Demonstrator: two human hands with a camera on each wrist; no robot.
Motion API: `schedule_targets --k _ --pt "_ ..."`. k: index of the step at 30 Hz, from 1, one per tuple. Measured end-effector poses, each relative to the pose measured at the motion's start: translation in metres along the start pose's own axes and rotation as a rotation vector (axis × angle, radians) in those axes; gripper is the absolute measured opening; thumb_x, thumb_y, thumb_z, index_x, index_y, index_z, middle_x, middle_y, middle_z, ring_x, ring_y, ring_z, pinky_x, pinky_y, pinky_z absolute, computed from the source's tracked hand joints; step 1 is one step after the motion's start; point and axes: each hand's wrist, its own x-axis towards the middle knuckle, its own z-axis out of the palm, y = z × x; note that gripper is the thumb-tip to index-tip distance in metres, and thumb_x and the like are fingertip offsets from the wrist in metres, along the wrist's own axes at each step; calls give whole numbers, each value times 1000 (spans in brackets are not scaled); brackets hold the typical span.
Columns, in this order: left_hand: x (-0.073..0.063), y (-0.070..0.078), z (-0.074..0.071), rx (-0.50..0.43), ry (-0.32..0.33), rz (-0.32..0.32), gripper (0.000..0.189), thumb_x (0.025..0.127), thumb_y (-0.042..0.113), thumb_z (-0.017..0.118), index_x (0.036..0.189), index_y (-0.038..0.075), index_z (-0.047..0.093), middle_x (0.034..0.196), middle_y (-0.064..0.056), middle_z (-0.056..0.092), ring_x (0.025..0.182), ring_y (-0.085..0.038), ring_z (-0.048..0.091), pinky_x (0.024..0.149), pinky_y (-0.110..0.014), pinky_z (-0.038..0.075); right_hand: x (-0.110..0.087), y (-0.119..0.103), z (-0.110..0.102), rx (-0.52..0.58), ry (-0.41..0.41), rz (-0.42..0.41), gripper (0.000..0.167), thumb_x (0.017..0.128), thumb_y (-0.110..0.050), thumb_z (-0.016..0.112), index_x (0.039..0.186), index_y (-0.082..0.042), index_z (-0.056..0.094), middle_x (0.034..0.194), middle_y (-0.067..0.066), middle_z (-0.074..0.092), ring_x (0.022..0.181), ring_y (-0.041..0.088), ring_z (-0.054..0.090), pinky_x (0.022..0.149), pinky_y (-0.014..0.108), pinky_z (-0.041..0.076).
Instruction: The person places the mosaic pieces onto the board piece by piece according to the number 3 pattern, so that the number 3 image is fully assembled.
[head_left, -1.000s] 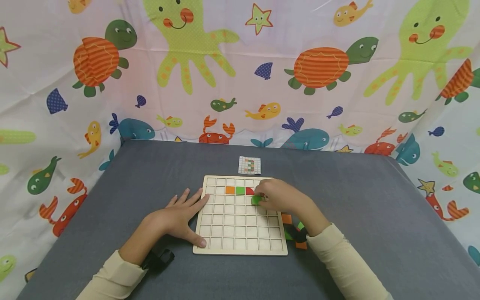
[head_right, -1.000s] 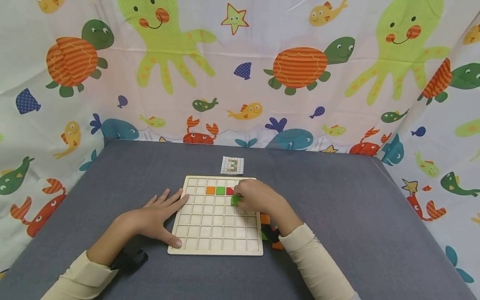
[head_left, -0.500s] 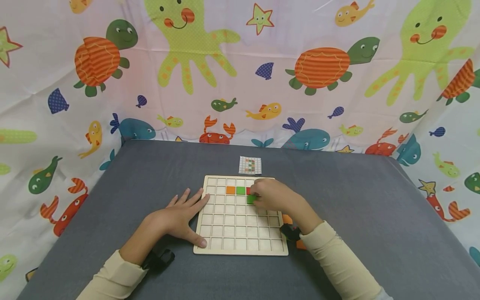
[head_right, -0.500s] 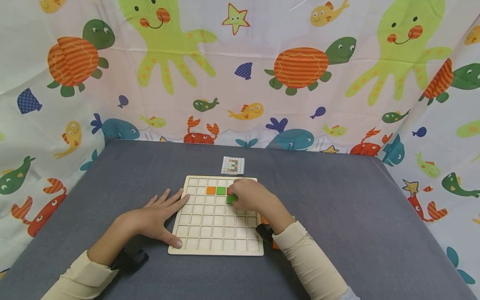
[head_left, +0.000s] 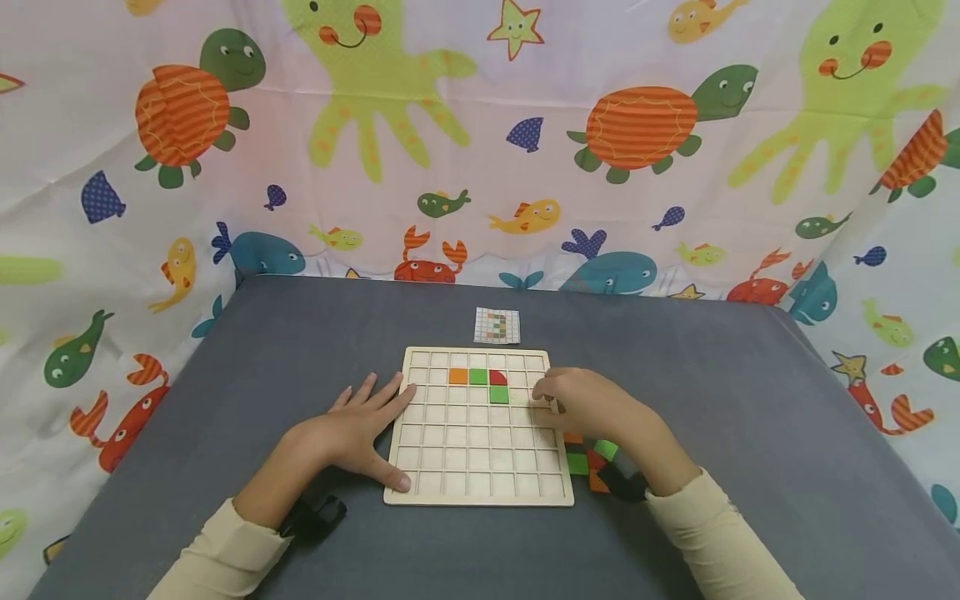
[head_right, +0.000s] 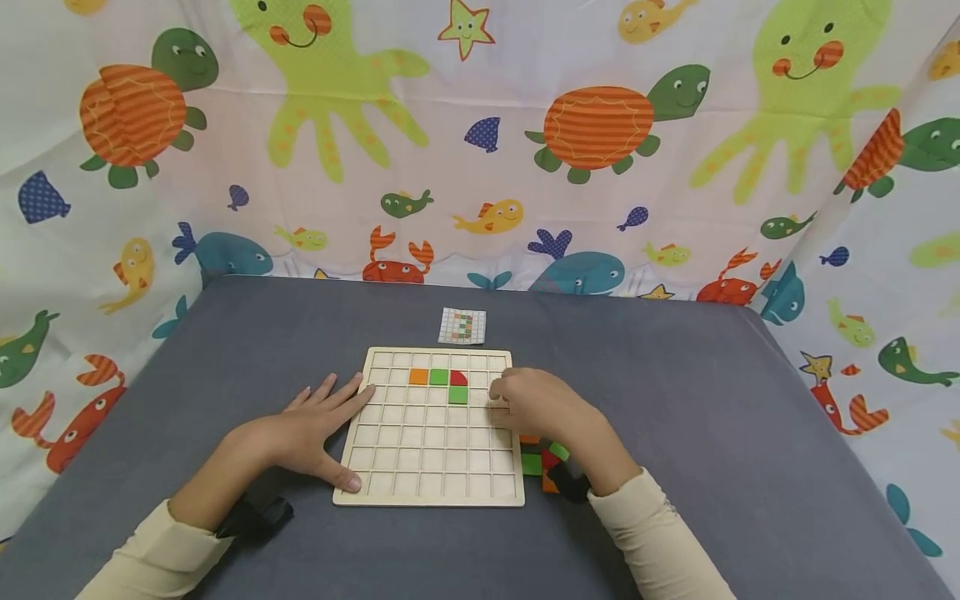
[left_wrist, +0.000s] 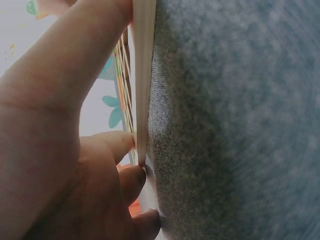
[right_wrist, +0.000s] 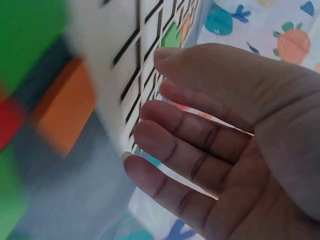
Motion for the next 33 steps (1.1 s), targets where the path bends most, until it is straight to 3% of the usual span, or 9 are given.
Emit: schedule_targets --k 4,8,22,28,33 --pt "-3 1 -3 -5 5 -4 132 64 72 82 163 18 14 168 -10 3 150 -42 -5 114 -65 0 -27 7 1 -21 -14 54 13 85 -12 82 96 -12 75 90 -3 64 79 14 57 70 32 52" --pt "-4 0 -3 -7 5 -5 132 64 72 82 163 18 14 168 -10 3 150 -42 -6 114 -65 0 -39 10 4 -15 -26 96 15 82 -10 83 95 -14 74 88 -6 59 76 10 52 68 29 50" --pt "-1 -1 -2 4 -3 -9 133 62 75 80 163 19 13 168 -8 2 151 -40 -7 115 -64 -1 -41 15 6 -7 -9 66 14 82 -4 79 88 -14 71 82 -5 55 69 9 47 61 26 45" --pt "2 -2 1 18 -16 -32 136 59 79 78 163 22 11 168 -5 0 151 -37 -9 116 -61 -2 -40 17 5 -6 -2 96 14 83 -7 80 93 -14 74 86 -7 60 73 9 51 65 28 49" --pt "-1 -1 0 -1 1 -9 133 63 75 80 163 19 14 168 -8 2 151 -41 -6 115 -65 0 -37 15 2 -11 9 74 14 83 -9 82 95 -12 75 86 -7 60 75 11 54 66 28 51"
